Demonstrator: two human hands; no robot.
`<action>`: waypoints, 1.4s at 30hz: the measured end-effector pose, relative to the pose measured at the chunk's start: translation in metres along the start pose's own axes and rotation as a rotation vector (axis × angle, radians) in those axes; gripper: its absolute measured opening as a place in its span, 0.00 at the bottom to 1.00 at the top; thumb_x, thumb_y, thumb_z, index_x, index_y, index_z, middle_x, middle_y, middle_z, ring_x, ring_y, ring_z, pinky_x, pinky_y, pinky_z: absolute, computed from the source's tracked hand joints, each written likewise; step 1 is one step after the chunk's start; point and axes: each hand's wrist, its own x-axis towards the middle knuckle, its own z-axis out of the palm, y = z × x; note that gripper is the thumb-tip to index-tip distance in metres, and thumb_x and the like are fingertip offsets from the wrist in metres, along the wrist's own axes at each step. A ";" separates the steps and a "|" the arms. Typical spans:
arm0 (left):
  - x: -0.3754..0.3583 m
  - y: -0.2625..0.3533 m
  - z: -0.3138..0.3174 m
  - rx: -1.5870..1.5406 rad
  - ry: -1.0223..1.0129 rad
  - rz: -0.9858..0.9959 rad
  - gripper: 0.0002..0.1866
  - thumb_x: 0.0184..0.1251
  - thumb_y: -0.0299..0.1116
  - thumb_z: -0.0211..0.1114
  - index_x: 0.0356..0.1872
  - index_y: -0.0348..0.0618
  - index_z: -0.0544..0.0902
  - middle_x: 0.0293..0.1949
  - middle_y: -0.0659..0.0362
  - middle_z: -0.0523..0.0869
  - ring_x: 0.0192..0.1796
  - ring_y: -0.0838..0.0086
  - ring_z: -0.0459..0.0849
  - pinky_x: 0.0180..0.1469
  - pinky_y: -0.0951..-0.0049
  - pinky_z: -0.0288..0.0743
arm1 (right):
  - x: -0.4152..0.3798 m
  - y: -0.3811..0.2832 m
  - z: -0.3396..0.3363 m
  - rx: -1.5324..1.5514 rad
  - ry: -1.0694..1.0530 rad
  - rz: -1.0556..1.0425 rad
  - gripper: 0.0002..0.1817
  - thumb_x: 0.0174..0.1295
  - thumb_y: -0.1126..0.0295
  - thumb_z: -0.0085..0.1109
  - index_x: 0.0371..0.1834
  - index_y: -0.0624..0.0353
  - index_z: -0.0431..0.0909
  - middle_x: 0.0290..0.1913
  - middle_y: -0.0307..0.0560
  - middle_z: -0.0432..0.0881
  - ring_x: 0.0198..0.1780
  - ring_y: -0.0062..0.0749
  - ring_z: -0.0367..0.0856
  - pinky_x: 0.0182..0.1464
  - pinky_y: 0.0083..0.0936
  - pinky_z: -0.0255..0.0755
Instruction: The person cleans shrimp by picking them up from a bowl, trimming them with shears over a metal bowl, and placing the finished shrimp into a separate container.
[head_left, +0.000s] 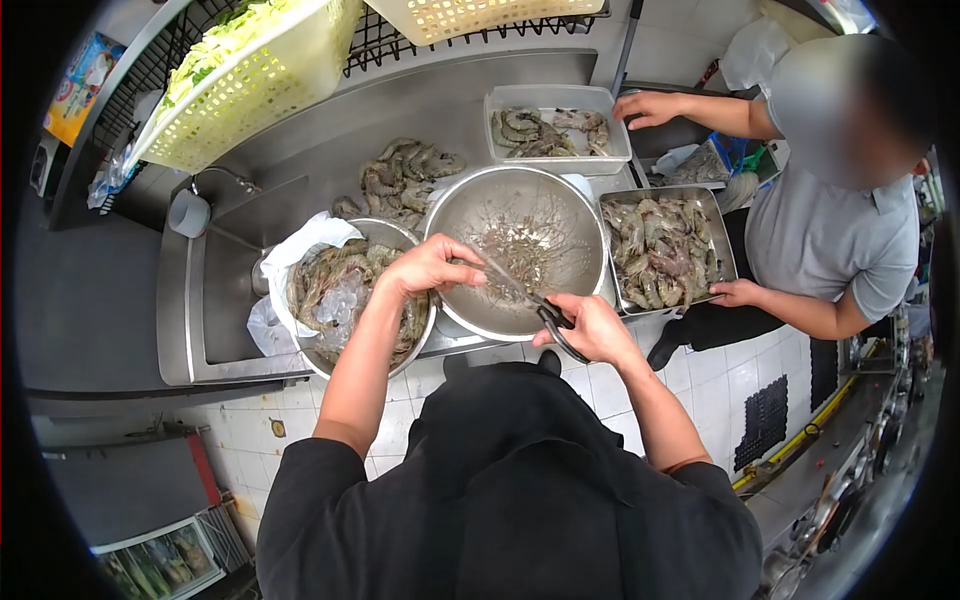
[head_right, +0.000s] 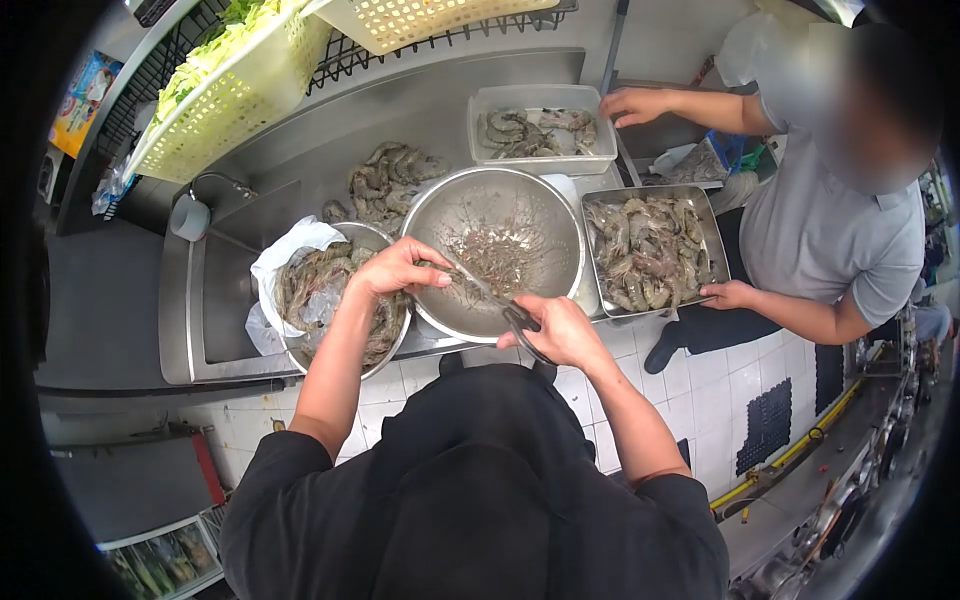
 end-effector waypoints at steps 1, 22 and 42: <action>0.003 -0.005 -0.001 -0.060 0.022 -0.025 0.13 0.65 0.33 0.80 0.45 0.39 0.92 0.27 0.67 0.85 0.22 0.86 0.70 0.23 0.79 0.59 | -0.001 0.002 -0.001 0.082 -0.040 0.074 0.36 0.51 0.46 0.84 0.55 0.62 0.86 0.22 0.43 0.79 0.25 0.26 0.73 0.32 0.32 0.68; -0.001 -0.025 -0.125 -0.128 0.924 0.172 0.21 0.81 0.47 0.64 0.53 0.36 0.86 0.46 0.57 0.91 0.45 0.74 0.89 0.41 0.75 0.80 | -0.017 0.020 0.037 0.413 0.163 0.186 0.35 0.62 0.57 0.80 0.60 0.77 0.78 0.28 0.35 0.80 0.29 0.14 0.71 0.29 0.21 0.65; -0.031 -0.093 0.012 0.788 0.973 -0.574 0.25 0.67 0.48 0.71 0.51 0.33 0.88 0.51 0.39 0.90 0.55 0.46 0.90 0.60 0.51 0.84 | 0.020 -0.015 0.039 0.234 0.262 -0.063 0.35 0.54 0.61 0.85 0.63 0.62 0.81 0.37 0.41 0.84 0.36 0.21 0.78 0.42 0.22 0.77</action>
